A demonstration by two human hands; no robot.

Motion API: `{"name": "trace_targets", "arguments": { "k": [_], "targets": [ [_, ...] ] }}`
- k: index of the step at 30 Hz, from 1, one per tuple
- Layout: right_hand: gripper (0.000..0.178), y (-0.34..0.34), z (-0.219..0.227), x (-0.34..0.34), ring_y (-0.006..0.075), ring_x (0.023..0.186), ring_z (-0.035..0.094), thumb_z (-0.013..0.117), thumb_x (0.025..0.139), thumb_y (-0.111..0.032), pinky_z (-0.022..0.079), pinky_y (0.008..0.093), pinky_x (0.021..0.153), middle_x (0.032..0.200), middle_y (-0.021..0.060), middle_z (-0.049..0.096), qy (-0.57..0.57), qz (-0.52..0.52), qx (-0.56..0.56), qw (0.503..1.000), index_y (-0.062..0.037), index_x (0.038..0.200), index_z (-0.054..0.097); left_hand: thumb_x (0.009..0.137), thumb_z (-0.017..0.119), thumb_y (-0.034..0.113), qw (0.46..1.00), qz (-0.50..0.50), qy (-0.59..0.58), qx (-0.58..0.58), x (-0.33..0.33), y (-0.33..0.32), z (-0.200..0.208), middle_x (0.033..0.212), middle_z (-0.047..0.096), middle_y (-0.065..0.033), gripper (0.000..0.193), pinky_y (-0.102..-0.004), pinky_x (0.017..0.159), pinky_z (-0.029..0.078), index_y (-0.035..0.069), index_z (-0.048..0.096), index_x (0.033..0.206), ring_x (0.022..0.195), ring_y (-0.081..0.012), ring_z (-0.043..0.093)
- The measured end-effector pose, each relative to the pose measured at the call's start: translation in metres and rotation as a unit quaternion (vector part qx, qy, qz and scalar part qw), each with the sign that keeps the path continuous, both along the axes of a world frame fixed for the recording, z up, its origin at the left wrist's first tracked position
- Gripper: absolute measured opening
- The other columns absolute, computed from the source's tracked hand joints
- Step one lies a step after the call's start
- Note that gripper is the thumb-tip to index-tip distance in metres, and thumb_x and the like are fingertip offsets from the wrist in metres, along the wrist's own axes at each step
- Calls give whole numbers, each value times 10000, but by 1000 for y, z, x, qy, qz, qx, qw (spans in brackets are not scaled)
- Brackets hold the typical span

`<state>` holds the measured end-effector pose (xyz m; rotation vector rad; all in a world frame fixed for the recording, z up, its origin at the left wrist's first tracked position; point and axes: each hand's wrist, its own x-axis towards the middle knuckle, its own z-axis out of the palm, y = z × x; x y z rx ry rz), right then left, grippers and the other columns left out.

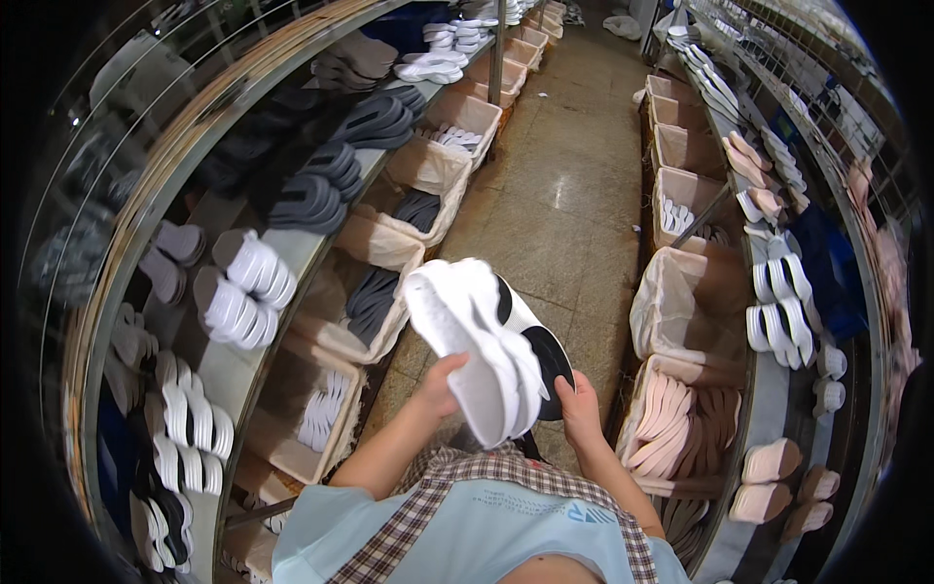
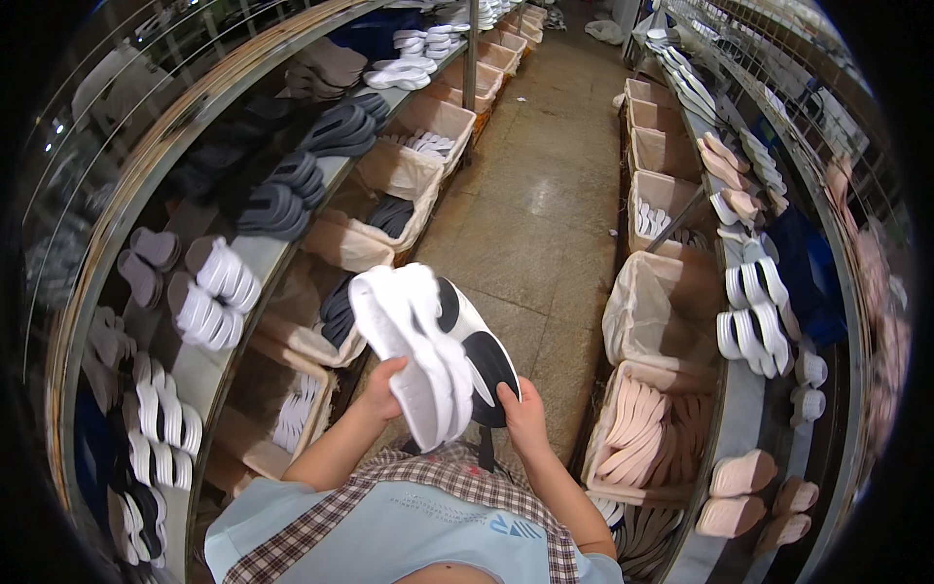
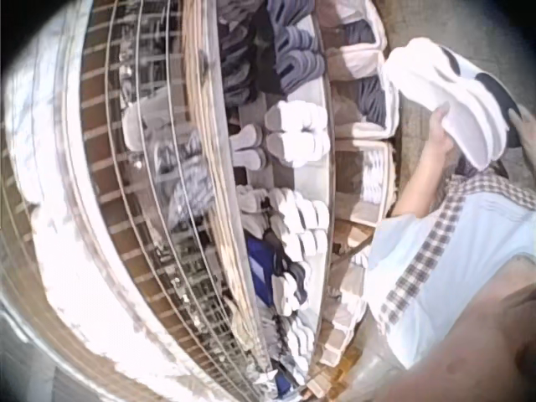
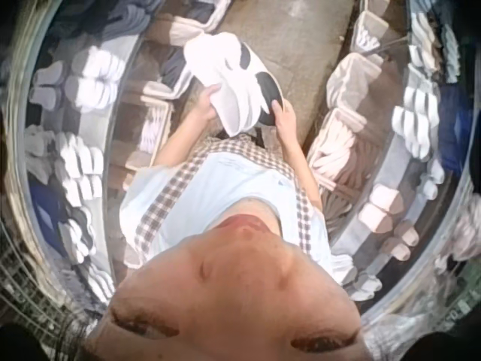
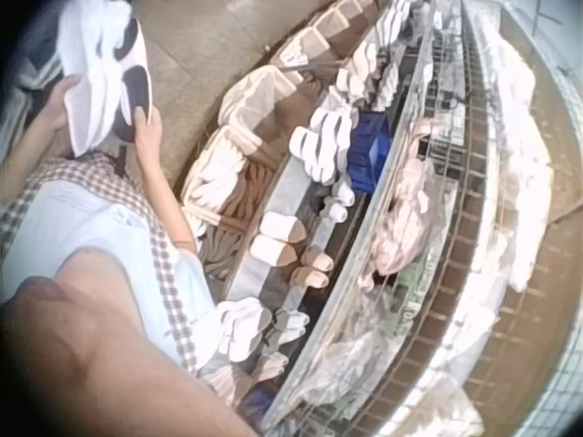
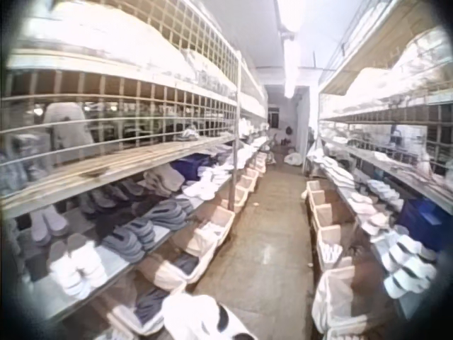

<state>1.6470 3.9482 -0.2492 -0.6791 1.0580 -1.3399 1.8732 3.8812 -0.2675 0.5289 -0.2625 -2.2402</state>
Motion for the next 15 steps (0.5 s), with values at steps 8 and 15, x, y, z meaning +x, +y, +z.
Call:
{"name": "trace_targets", "arguments": {
  "k": [8, 15],
  "targets": [
    [291, -171, 0, -78, 97, 868, 521, 568, 890, -194, 438, 249, 771, 966, 37, 579, 117, -32, -2, 993, 14, 1086, 518, 721, 570, 287, 999, -18, -42, -4, -131, -197, -2, 1240, 488, -212, 678, -487, 1004, 341, -24, 371, 1289, 1142, -371, 472],
    [323, -358, 11, -193, 113, 858, 522, 594, 873, -242, 448, 270, 741, 920, 45, 571, 133, 12, -65, 989, -2, 1077, 522, 729, 637, 332, 990, 37, 3, -138, -231, -370, 0, 1201, 547, -78, 656, -414, 976, 388, 88, 411, 1296, 1124, -267, 500]
  ]
}}
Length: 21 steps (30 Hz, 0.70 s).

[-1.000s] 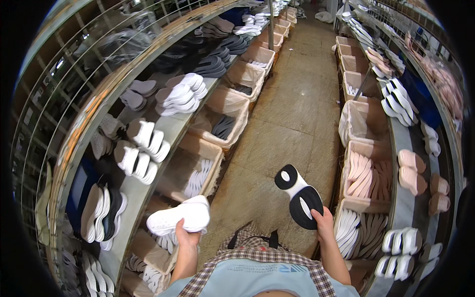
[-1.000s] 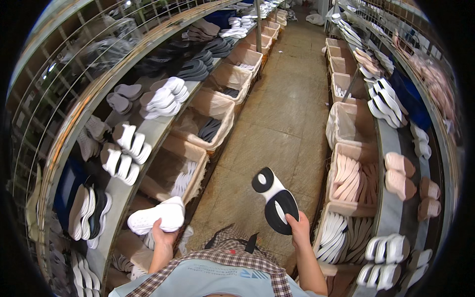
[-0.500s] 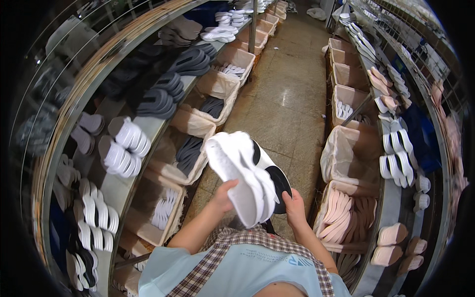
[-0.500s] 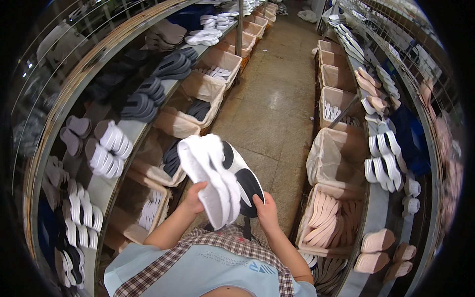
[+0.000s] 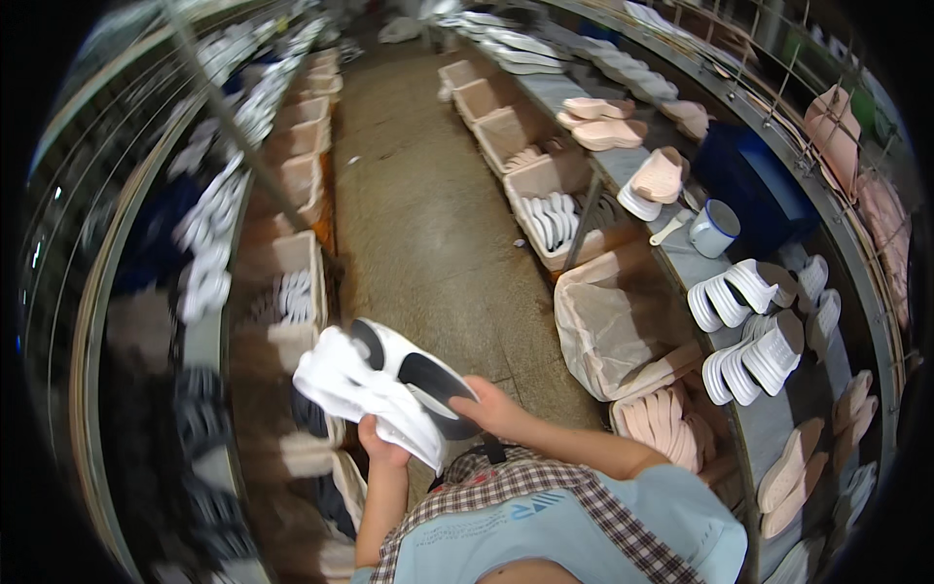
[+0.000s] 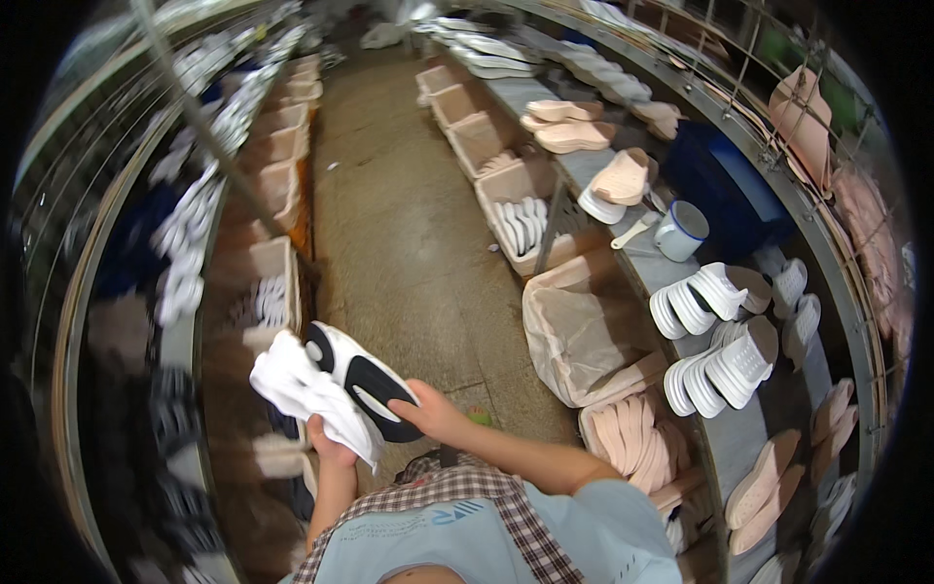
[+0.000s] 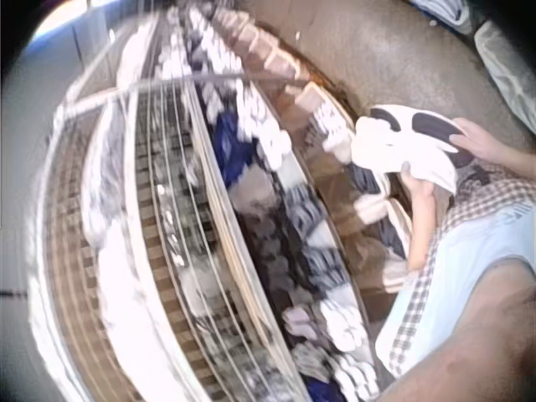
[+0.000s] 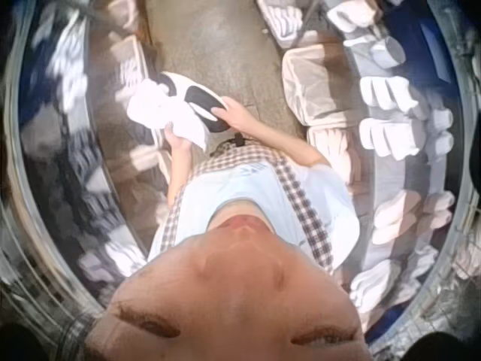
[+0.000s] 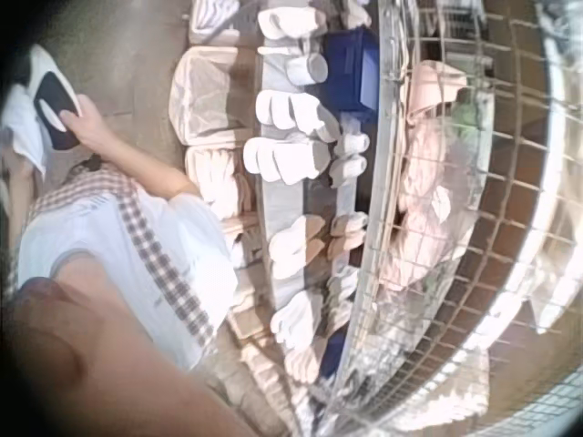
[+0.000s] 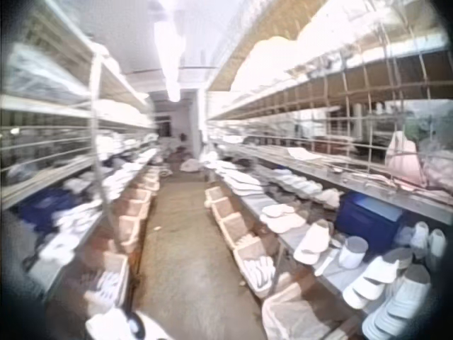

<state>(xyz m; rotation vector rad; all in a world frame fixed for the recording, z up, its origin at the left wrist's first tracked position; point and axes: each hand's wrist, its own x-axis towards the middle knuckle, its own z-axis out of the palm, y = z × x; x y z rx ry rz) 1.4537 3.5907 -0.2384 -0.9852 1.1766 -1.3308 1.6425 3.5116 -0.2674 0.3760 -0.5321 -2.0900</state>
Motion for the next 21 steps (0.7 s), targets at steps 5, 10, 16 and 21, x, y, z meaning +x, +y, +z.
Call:
{"name": "trace_targets", "arguments": {
  "k": [5, 10, 16, 21],
  "targets": [
    [382, -127, 17, -66, 157, 883, 535, 607, 857, -288, 448, 301, 767, 954, 98, 576, 38, 28, -8, 999, 6, 1086, 522, 736, 626, 320, 999, 22, 9, 28, -54, -118, -2, 1216, 531, -95, 603, -435, 993, 358, 71, 455, 1258, 1133, -280, 481],
    [449, -240, -17, -109, 184, 957, 518, 539, 888, -383, 420, 312, 817, 1007, 115, 555, -6, 62, -62, 996, -12, 1132, 472, 888, 375, 426, 988, 99, -118, 17, -119, -227, -6, 1238, 496, -80, 516, -401, 997, 341, 69, 451, 1253, 1152, -254, 451],
    [430, -323, -1, -208, 211, 1088, 468, 623, 834, -176, 371, 338, 959, 1162, 109, 474, 142, -191, 2, 971, -42, 1204, 449, 916, 388, 390, 984, 77, -127, 98, -200, -395, -29, 1138, 568, -92, 456, -396, 966, 380, 54, 507, 1200, 1040, -249, 536],
    [344, -237, 65, -347, 226, 983, 494, 564, 824, -68, 391, 347, 883, 1100, 116, 482, 400, -724, 36, 561, -33, 1151, 463, 815, 524, 237, 966, -249, 35, 65, -254, -526, -45, 1136, 576, -107, 441, -426, 932, 415, 25, 489, 1200, 1045, -263, 548]
  ]
}}
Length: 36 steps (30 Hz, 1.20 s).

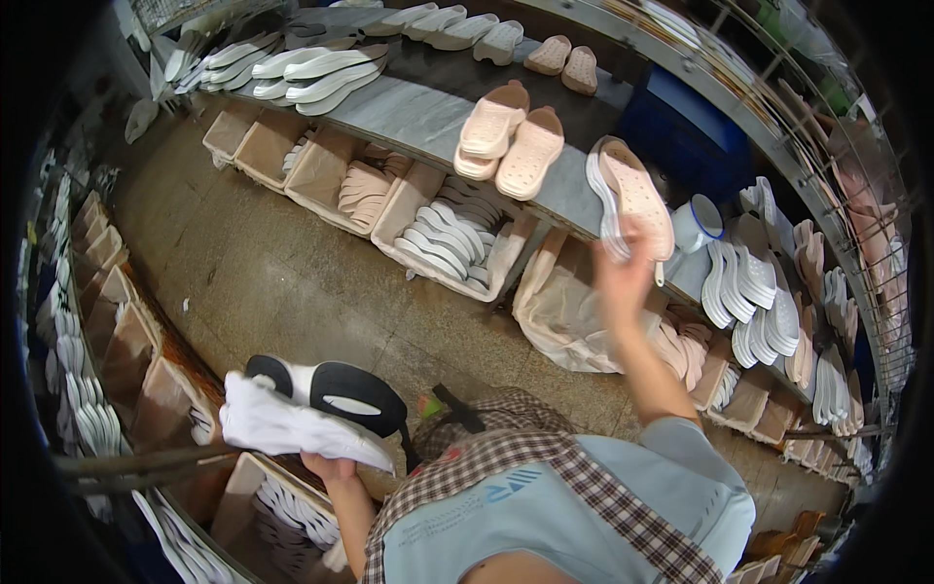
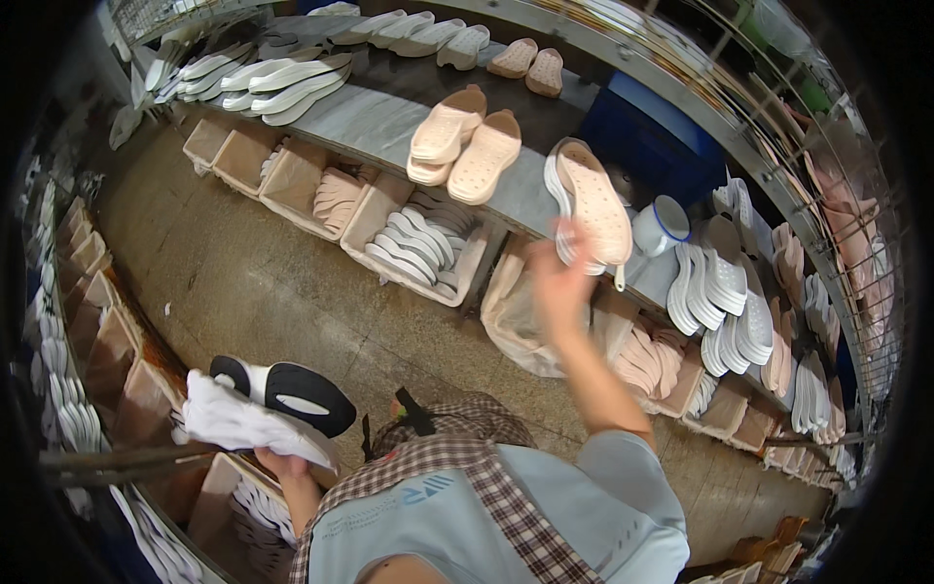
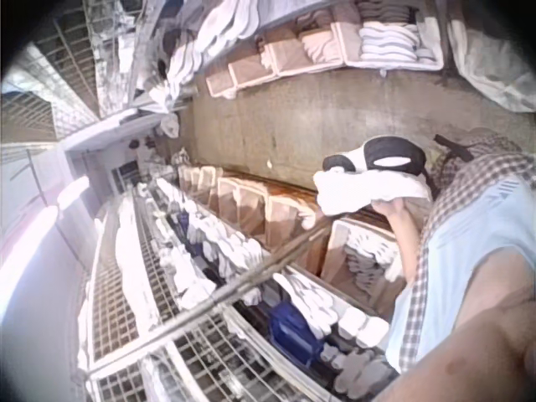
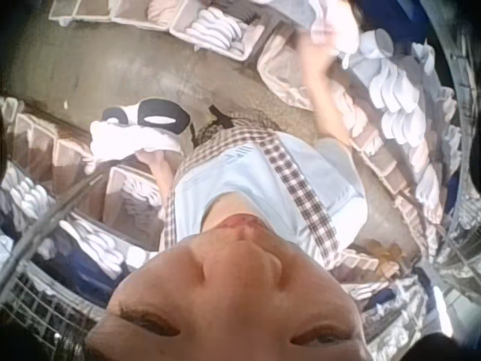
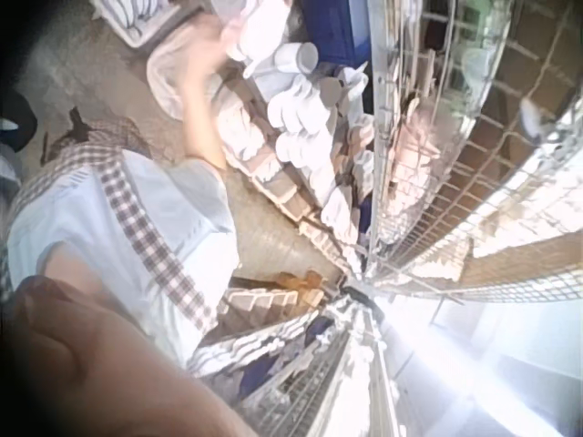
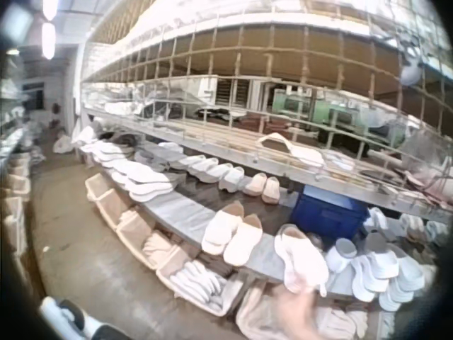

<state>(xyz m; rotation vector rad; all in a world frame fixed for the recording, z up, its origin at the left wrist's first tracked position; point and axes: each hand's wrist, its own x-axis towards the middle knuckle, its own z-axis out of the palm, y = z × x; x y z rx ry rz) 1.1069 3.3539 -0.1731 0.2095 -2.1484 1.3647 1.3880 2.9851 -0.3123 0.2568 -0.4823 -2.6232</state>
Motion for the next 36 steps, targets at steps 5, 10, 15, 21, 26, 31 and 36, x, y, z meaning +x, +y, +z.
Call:
{"name": "trace_targets", "arguments": {
  "k": [5, 10, 15, 21, 26, 31, 36],
  "targets": [
    [353, 144, -18, -92, 234, 955, 566, 607, 830, -187, 436, 329, 824, 999, 145, 601, -122, -273, 189, 935, 39, 1092, 534, 757, 560, 236, 993, -82, -73, -42, -70, -50, 7, 1098, 588, -101, 486, -412, 849, 473, 36, 489, 1194, 989, -263, 576],
    [351, 187, -26, -112, 222, 728, 637, 613, 830, -216, 507, 332, 665, 883, 141, 651, -436, -62, -152, 885, 69, 1029, 563, 678, 634, 274, 983, -141, -108, -41, -106, -49, 5, 1117, 556, -144, 647, -438, 875, 458, 1, 430, 1228, 1016, -308, 551],
    [318, 137, 41, -68, 218, 796, 644, 553, 872, -174, 543, 317, 673, 946, 156, 637, -352, 53, -304, 883, 71, 1074, 534, 692, 620, 248, 965, -197, -168, -34, -138, -28, 2, 1175, 542, -149, 644, -453, 934, 417, 3, 415, 1251, 1071, -325, 531],
    [432, -25, 12, -12, 211, 889, 625, 590, 841, -177, 554, 327, 727, 1030, 153, 604, -421, 238, -264, 834, 21, 1192, 434, 751, 579, 224, 930, -245, -269, -48, -192, 26, 1, 1189, 532, -152, 580, -443, 954, 408, -12, 409, 1253, 1099, -311, 516],
    [364, -101, -62, 15, 254, 873, 598, 595, 829, -280, 481, 341, 732, 975, 174, 596, -448, 345, 32, 824, -8, 1056, 509, 884, 478, 280, 914, -240, -317, -77, -212, 62, -10, 1169, 540, -154, 459, -407, 871, 482, 3, 417, 1244, 1073, -281, 540],
    [445, -93, -43, 15, 323, 929, 580, 634, 777, -336, 458, 409, 787, 1011, 189, 587, -399, 356, 257, 805, -15, 1067, 529, 928, 415, 336, 914, -295, -278, -28, -208, 77, -14, 1168, 544, -143, 448, -396, 861, 494, 8, 428, 1233, 1044, -262, 561],
    [351, -2, -8, -45, 228, 902, 579, 620, 815, -201, 471, 330, 760, 1039, 165, 584, -361, 117, -107, 919, -5, 1097, 546, 929, 430, 313, 942, -230, -244, 0, -198, 87, -12, 1126, 571, -137, 401, -393, 850, 493, 12, 469, 1192, 984, -259, 585]
  ]
}}
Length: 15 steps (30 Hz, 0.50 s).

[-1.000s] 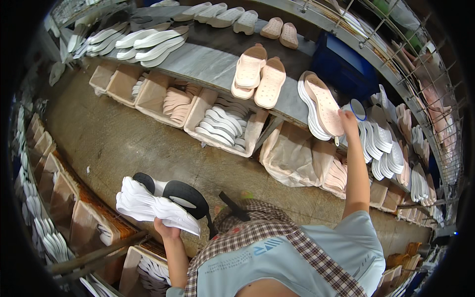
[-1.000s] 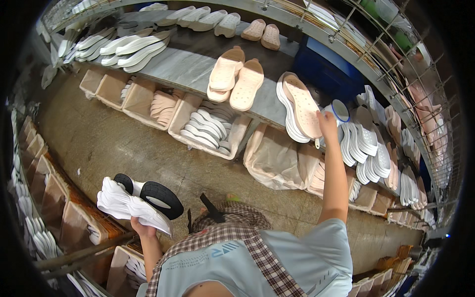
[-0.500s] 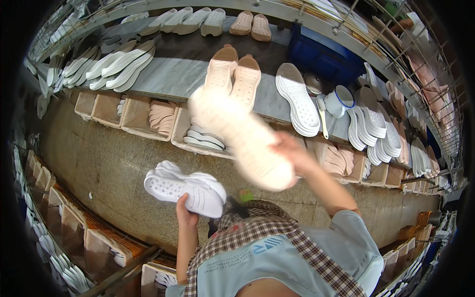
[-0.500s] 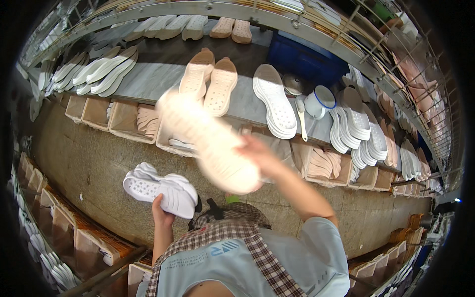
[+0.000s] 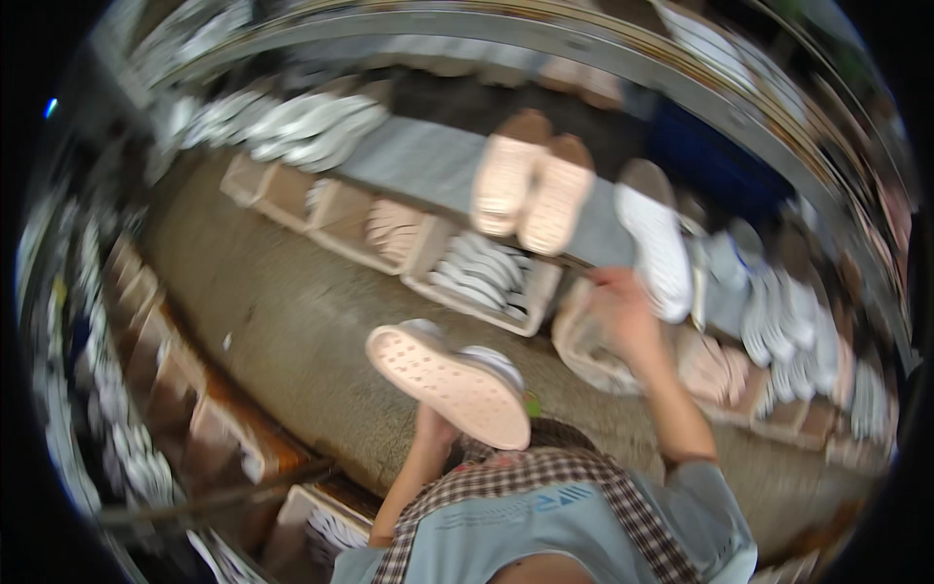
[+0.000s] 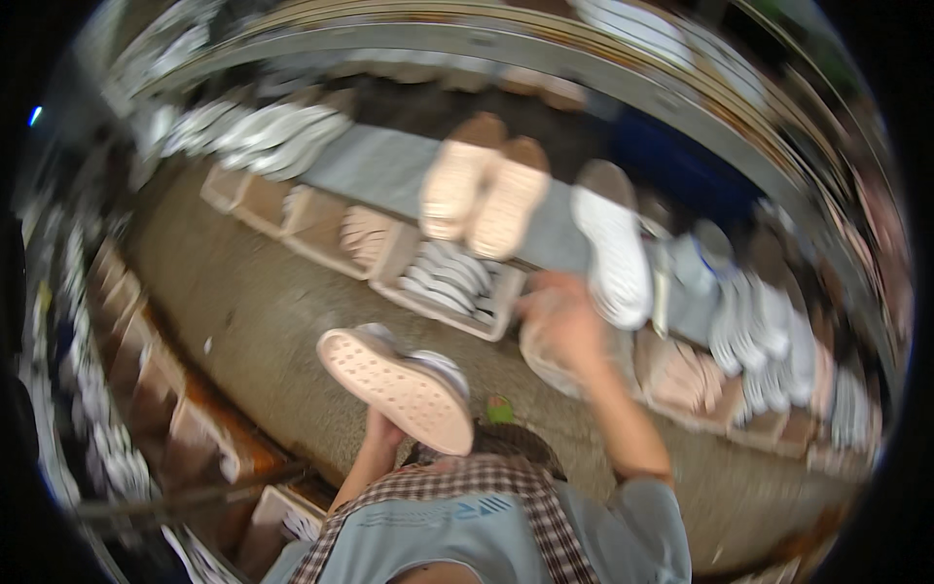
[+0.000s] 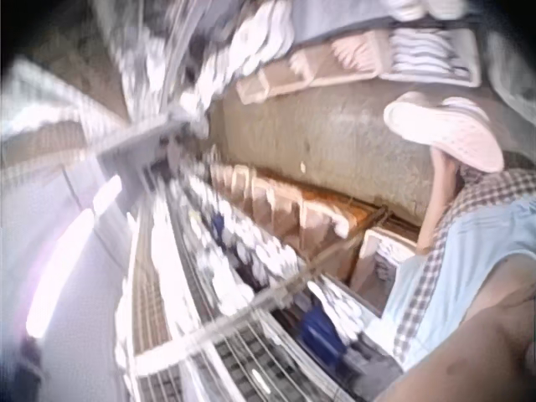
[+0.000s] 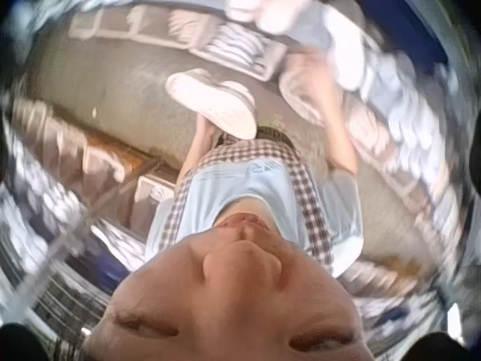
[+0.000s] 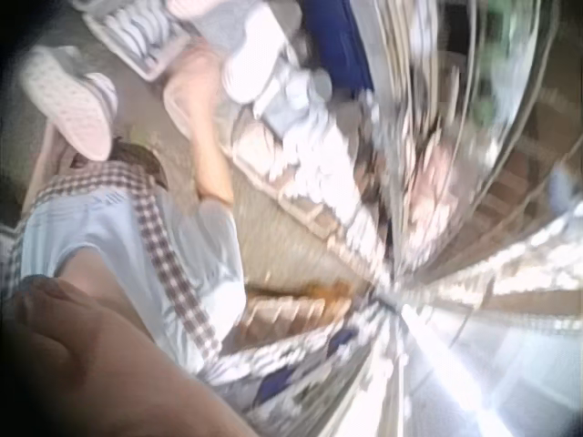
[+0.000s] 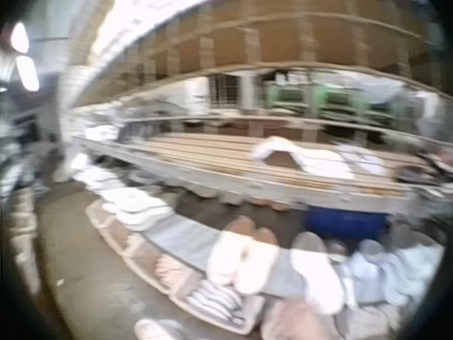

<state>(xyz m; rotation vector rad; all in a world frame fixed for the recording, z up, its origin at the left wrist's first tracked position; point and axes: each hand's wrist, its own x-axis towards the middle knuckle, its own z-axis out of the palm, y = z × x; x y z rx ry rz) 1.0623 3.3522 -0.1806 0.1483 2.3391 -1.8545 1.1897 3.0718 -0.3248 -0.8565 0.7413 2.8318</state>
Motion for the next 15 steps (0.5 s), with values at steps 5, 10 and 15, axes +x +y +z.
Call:
{"name": "trace_targets", "arguments": {
  "k": [5, 10, 15],
  "targets": [
    [302, 171, -48, -93, 398, 927, 557, 522, 863, -219, 439, 415, 813, 975, 245, 591, 155, -73, 513, 841, 32, 1026, 563, 915, 474, 266, 998, 45, 16, 52, 3, -1, -17, 1064, 603, -117, 325, -373, 817, 499, 23, 528, 1125, 939, -232, 600],
    [285, 207, -99, -117, 297, 792, 574, 535, 853, -218, 438, 376, 720, 831, 206, 605, 110, 3, 381, 918, 55, 922, 576, 907, 483, 271, 997, 67, 29, 34, 11, -13, -4, 1048, 613, -107, 321, -361, 808, 499, 30, 542, 1111, 917, -225, 608],
    [230, 191, -66, -75, 156, 669, 460, 519, 870, -173, 403, 289, 640, 743, 64, 566, 100, -62, 317, 941, 48, 901, 572, 899, 494, 281, 996, 83, 13, 36, 24, -36, 5, 1047, 616, -108, 322, -361, 813, 495, 31, 556, 1093, 921, -224, 608]
  ]
}}
